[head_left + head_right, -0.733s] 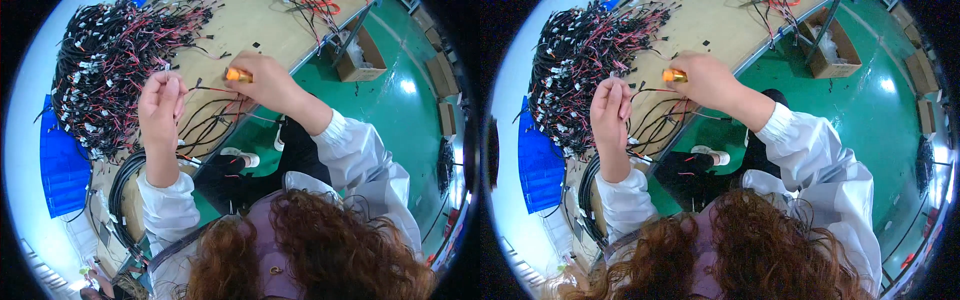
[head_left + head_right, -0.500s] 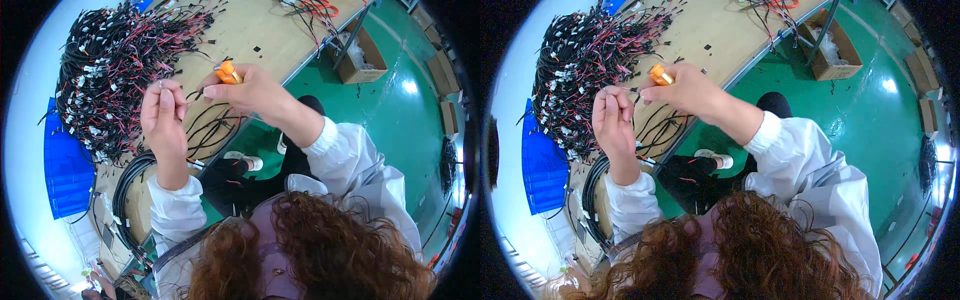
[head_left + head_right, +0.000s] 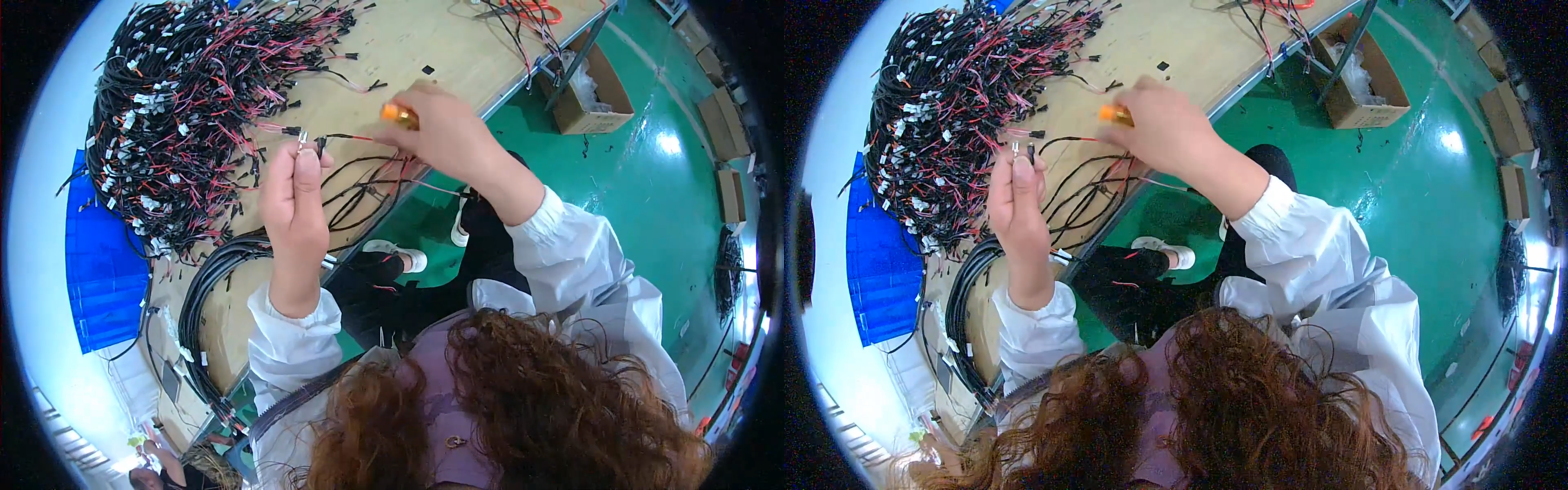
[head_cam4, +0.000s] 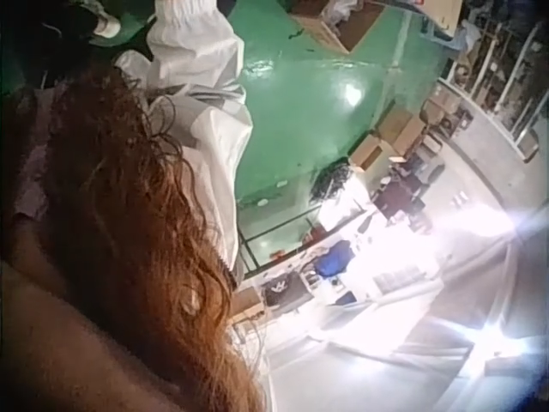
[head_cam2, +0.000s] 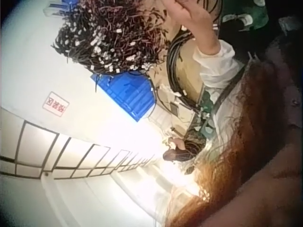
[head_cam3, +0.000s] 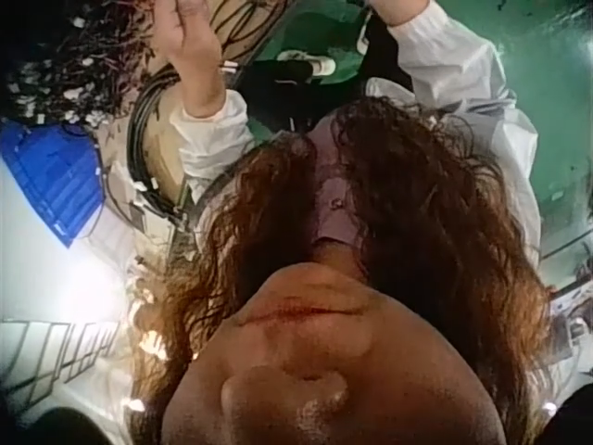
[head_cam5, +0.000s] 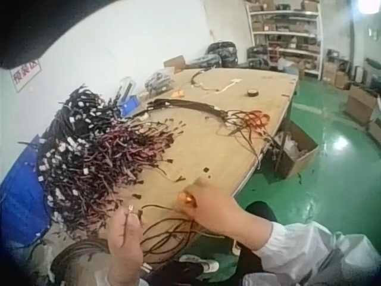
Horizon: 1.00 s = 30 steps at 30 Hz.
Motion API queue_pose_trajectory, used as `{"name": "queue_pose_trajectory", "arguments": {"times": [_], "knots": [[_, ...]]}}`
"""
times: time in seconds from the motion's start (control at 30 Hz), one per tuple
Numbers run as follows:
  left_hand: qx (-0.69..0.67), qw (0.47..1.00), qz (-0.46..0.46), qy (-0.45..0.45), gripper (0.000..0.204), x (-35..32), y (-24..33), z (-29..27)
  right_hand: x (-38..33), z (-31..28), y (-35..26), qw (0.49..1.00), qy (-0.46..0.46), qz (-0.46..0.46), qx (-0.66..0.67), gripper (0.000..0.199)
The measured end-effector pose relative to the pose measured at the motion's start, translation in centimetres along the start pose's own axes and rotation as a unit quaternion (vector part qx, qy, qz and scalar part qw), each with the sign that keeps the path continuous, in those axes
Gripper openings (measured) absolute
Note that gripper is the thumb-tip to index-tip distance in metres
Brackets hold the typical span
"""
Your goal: Sorting and organizing a large quantity of wire harnesses on a workbench, followed by applying heat to connectors using a lighter.
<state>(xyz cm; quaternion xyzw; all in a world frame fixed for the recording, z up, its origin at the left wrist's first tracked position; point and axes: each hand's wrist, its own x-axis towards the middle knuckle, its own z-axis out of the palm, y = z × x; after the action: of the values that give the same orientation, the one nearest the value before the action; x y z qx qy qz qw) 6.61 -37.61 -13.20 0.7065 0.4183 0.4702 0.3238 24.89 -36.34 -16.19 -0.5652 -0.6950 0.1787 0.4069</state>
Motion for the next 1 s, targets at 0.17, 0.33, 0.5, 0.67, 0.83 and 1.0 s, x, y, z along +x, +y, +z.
{"name": "queue_pose_trajectory", "arguments": {"times": [0.17, 0.33, 0.5, 0.67, 0.83, 1.0], "knots": [[0.07, 0.997, 0.042, -0.012, 0.019, 1.2, -0.2, 0.8, 0.4, 0.3, 0.5, 0.994, -0.068, -0.067, -0.058, 0.025], [0.038, 0.998, 0.002, -0.043, 0.017, 1.1, -0.7, 1.1, 0.5, -2.2, -2.0, 0.993, -0.079, -0.019, 0.083, 0.02], [-0.054, 0.995, -0.063, -0.046, 0.019, 1.0, 0.6, 0.8, -0.6, -1.9, -2.1, 0.924, -0.017, -0.014, 0.381, 0.018], [-0.075, 0.995, -0.067, -0.02, 0.016, 0.4, 1.6, 0.7, -1.3, -2.0, -2.8, 0.822, -0.059, 0.095, 0.558, 0.016], [-0.089, 0.991, -0.091, -0.029, 0.015, 0.0, 2.3, 0.5, -1.3, -1.9, -3.5, 0.83, -0.04, 0.109, 0.545, 0.014], [-0.09, 0.991, -0.101, -0.016, 0.014, -0.3, 2.5, 0.5, -1.3, -2.0, -4.3, 0.852, -0.045, 0.111, 0.51, 0.014]]}}
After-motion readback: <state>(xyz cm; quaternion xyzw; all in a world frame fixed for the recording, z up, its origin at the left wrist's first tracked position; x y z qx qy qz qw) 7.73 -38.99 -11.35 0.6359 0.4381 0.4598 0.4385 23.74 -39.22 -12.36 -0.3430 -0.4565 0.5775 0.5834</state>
